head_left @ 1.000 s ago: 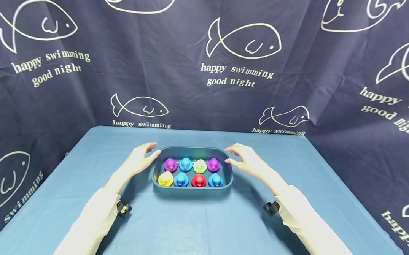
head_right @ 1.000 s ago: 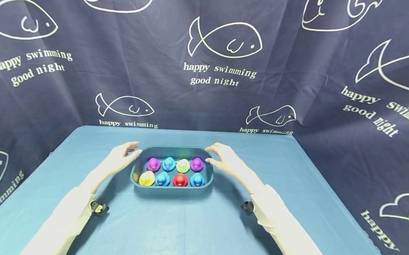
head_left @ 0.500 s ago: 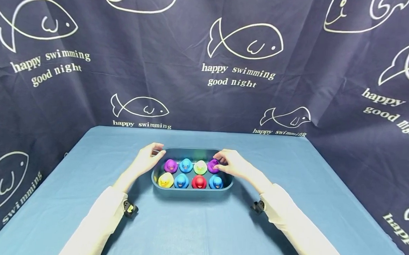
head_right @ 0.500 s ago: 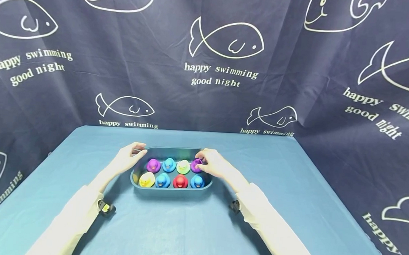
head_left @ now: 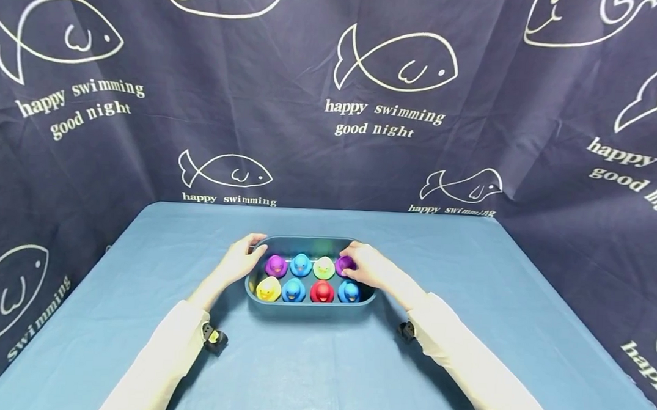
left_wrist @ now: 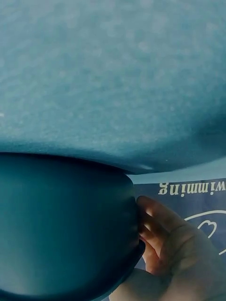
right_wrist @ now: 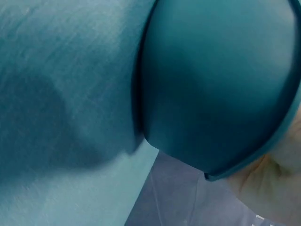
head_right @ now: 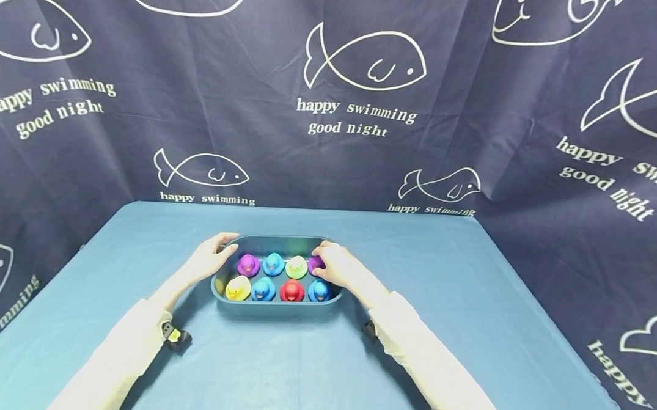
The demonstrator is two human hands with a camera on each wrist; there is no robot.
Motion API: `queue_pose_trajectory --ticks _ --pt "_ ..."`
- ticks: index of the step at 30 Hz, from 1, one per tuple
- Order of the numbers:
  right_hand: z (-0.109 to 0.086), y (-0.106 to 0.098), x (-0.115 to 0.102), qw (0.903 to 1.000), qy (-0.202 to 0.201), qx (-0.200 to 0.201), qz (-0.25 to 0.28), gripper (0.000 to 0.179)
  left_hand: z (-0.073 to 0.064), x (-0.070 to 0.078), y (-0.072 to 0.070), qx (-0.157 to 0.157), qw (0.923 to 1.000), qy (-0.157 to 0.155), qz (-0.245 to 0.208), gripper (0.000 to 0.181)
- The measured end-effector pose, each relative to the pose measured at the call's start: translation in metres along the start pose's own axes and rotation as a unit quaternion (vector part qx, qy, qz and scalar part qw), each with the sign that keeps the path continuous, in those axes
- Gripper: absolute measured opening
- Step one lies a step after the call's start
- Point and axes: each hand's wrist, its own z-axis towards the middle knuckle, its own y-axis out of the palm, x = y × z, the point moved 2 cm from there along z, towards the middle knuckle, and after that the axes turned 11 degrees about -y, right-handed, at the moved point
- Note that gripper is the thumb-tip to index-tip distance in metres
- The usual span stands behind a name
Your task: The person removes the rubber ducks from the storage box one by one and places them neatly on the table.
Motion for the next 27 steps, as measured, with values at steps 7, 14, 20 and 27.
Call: queue_pose_trajectory --ticks 7,14,20,27 --pt "-0.0003 0.0055 -0.0004 0.9997 0.023 0.008 0.005 0.028 -0.0026 0.0026 -0.0010 0.007 0.9993 0.030 0.020 0.033" --pt "0.0011 0.0090 -0.0031 0.9995 0.013 0.019 0.022 0.031 -0.0050 -0.0013 -0.0046 0.003 0.9990 0.026 0.037 0.032" --pt "0.0021 0.0065 -0.0046 0.9996 0.024 0.001 0.015 0.034 -0.0040 -0.0013 -0.0042 -0.002 0.9996 0.014 0.023 0.032" --pt "0.0029 0.0054 -0.0083 0.9983 0.054 -0.019 -0.002 0.030 0.0002 -0.0062 0.0006 -0.017 0.9971 -0.014 -0.073 0.032"
